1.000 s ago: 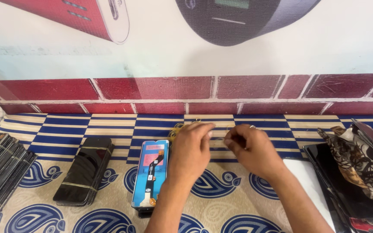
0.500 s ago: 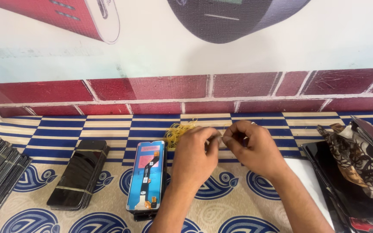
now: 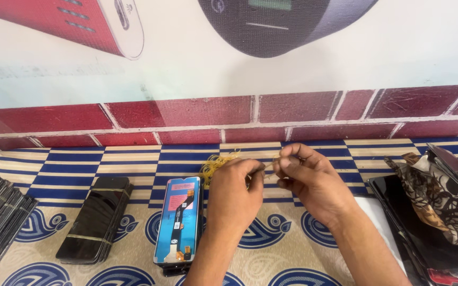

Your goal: The person wipes the surfaces of multiple smartphone screens using a patterned cloth. They handle the devices one by one, picking them up from a pile, wiping the front and back, and placing them back down. The task involves repetitive cleaning motions on various phone units.

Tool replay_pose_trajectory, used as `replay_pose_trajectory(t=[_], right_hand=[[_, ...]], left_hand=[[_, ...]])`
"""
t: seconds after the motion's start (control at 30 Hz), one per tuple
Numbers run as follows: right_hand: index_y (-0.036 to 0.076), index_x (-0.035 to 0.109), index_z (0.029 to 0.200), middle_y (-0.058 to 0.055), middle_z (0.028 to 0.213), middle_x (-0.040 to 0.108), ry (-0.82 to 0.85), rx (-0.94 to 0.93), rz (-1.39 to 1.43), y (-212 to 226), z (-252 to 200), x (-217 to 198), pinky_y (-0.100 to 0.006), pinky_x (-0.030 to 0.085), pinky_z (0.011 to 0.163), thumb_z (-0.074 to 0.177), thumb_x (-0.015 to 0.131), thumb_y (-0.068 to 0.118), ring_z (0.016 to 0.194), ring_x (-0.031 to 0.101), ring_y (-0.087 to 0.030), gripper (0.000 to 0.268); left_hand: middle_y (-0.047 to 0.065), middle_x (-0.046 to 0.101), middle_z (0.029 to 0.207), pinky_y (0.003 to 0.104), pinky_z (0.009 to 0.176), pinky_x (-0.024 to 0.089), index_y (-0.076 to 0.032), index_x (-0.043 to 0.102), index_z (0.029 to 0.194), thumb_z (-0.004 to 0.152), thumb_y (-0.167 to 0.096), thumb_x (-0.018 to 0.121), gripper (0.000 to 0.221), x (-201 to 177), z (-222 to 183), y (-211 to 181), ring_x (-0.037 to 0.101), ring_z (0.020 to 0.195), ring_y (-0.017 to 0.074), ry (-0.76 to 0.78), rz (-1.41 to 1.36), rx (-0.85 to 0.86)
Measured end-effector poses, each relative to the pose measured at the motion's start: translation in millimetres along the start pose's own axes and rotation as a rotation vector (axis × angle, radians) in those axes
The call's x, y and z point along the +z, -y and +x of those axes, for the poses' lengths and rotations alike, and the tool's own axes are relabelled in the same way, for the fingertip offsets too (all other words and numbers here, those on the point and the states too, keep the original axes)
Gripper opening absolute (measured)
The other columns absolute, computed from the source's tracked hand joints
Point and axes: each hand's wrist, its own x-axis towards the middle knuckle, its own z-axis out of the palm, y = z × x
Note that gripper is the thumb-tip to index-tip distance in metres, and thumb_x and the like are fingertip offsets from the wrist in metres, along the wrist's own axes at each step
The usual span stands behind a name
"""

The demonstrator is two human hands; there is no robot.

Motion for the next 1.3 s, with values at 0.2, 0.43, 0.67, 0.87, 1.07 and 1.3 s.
replay_pose_trajectory(t=[0.2,0.43,0.67,0.87,1.07,1.3], right_hand=[[-0.001,0.074,0.109,-0.004,0.064,0.062,0.387,0.112,0.008,-3,-1,-6,-0.025,0.043,0.049,0.104,0.051,0.009,0.053,0.051,-0.011,0.025],[0.000,0.071,0.125,-0.012,0.064,0.071,0.496,0.159,-0.063,0,-10,-17,-0.024,0.037,0.035,0.097,0.056,-0.001,0.039,0.051,-0.011,0.032],[0.004,0.069,0.131,-0.007,0.086,0.074,0.147,0.039,-0.414,-6,0,-4,-0.030,0.051,0.058,0.080,0.079,0.010,0.066,0.061,-0.013,0.052],[-0.001,0.060,0.134,-0.007,0.095,0.079,0.144,0.069,-0.649,-7,2,17,-0.032,0.056,0.091,0.078,0.080,0.014,0.094,0.074,-0.017,0.061],[0.000,0.060,0.136,-0.006,0.092,0.076,0.145,0.014,-0.561,-15,2,21,-0.030,0.058,0.084,0.082,0.077,0.012,0.087,0.070,-0.015,0.058],[0.005,0.064,0.135,-0.001,0.083,0.069,0.125,0.024,-0.547,-18,3,17,-0.027,0.055,0.067,0.084,0.077,0.016,0.075,0.062,-0.010,0.054]], left_hand=[[0.016,0.073,0.089,0.045,0.074,0.055,-0.001,0.073,0.091,0.086,-0.005,0.070,0.008,-10,9,2,0.070,0.083,0.0344,-0.207,0.194,0.205],[0.008,0.078,0.096,0.035,0.075,0.061,-0.007,0.077,0.100,0.086,-0.016,0.071,0.017,-25,7,-15,0.078,0.085,0.0216,0.070,-0.009,-0.154],[0.022,0.071,0.110,0.053,0.086,0.052,-0.001,0.070,0.117,0.084,-0.048,0.074,0.058,-87,-6,24,0.068,0.102,0.0390,-0.028,0.534,-0.193],[0.020,0.077,0.108,0.043,0.099,0.056,-0.005,0.077,0.104,0.078,-0.064,0.071,0.065,-104,-15,55,0.073,0.109,0.0340,0.323,0.639,-0.887],[0.017,0.080,0.102,0.043,0.095,0.058,-0.004,0.081,0.094,0.078,-0.063,0.072,0.062,-98,-9,51,0.077,0.102,0.0324,0.395,0.595,-0.965],[0.025,0.075,0.101,0.040,0.090,0.060,0.007,0.069,0.109,0.068,-0.052,0.086,0.074,-96,-11,41,0.079,0.096,0.0341,0.265,0.477,-0.973]])
